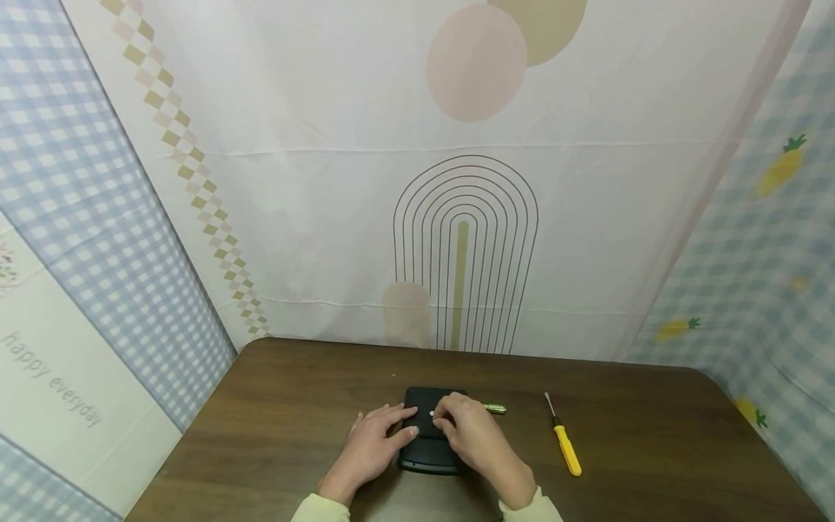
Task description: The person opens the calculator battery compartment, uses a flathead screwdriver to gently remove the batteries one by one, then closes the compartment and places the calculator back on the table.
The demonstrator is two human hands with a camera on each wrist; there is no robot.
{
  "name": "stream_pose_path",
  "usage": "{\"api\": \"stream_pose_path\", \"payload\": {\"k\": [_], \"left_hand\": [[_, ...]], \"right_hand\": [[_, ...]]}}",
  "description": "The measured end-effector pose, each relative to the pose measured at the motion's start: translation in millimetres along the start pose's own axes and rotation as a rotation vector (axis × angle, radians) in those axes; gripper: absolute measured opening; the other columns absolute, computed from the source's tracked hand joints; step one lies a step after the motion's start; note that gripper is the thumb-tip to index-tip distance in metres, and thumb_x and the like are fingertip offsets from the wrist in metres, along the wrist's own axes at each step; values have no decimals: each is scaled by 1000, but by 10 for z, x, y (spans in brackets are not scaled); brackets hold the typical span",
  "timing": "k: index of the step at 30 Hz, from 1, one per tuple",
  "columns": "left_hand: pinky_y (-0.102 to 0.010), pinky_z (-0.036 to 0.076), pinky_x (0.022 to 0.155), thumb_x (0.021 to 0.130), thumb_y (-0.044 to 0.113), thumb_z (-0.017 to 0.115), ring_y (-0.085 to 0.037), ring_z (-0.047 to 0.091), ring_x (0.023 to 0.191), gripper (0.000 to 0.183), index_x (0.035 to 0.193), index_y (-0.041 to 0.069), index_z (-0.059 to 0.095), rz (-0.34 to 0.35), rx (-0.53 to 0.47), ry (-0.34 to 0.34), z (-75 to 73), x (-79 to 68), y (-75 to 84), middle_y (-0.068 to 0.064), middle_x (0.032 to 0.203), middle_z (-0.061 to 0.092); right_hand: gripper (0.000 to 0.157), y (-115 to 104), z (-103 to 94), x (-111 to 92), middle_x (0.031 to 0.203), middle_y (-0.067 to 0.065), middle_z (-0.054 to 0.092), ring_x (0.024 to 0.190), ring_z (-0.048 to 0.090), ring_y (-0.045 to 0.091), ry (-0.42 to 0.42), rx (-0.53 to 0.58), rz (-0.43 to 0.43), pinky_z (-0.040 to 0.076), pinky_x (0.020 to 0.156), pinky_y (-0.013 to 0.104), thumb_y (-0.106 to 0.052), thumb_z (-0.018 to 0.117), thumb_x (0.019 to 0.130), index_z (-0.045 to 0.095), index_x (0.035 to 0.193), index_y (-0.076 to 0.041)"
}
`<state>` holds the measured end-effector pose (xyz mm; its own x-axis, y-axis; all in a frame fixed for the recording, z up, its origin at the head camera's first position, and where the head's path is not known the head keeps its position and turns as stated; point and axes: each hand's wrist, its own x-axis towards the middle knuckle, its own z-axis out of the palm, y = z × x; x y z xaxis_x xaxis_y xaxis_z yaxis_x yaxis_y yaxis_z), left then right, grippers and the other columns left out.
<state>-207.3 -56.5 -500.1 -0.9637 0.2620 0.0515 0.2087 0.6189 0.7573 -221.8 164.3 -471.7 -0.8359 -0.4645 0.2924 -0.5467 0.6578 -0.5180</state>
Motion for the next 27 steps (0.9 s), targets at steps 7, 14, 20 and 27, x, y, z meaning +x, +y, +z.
{"api": "stream_pose_path", "payload": {"k": [7, 14, 20, 27], "left_hand": [[-79, 13, 117, 104, 36, 68, -45, 45, 146, 42, 141, 16, 71, -7, 0, -2, 2, 3, 6, -15, 148, 62], [-79, 14, 117, 104, 37, 69, -44, 46, 146, 41, 140, 17, 72, -14, 6, 1, 12, 5, 7, -15, 148, 62], [-80, 14, 116, 104, 38, 69, -44, 46, 145, 42, 140, 17, 72, -8, 8, 2, 12, 8, 0, -15, 148, 62], [-79, 15, 116, 104, 38, 68, -44, 46, 145, 42, 140, 17, 71, -8, 16, 2, 7, 8, -13, -15, 148, 62]], "right_hand": [[6, -16, 37, 12, 90, -7, 64, 79, 63, 10, 16, -58, 23, 56, 70, 32, -6, 81, 93, 77, 92, -9], [5, -1, 78, 31, 87, -9, 60, 78, 59, 10, 36, -118, 36, 54, 68, 31, -7, 83, 92, 78, 92, -9], [7, -1, 91, 40, 87, -8, 60, 77, 57, 10, 42, -113, 72, 53, 68, 31, -7, 84, 90, 78, 90, -9], [7, -1, 98, 48, 87, -6, 60, 77, 56, 10, 37, -108, 94, 53, 68, 32, -5, 84, 91, 78, 90, -9]]}}
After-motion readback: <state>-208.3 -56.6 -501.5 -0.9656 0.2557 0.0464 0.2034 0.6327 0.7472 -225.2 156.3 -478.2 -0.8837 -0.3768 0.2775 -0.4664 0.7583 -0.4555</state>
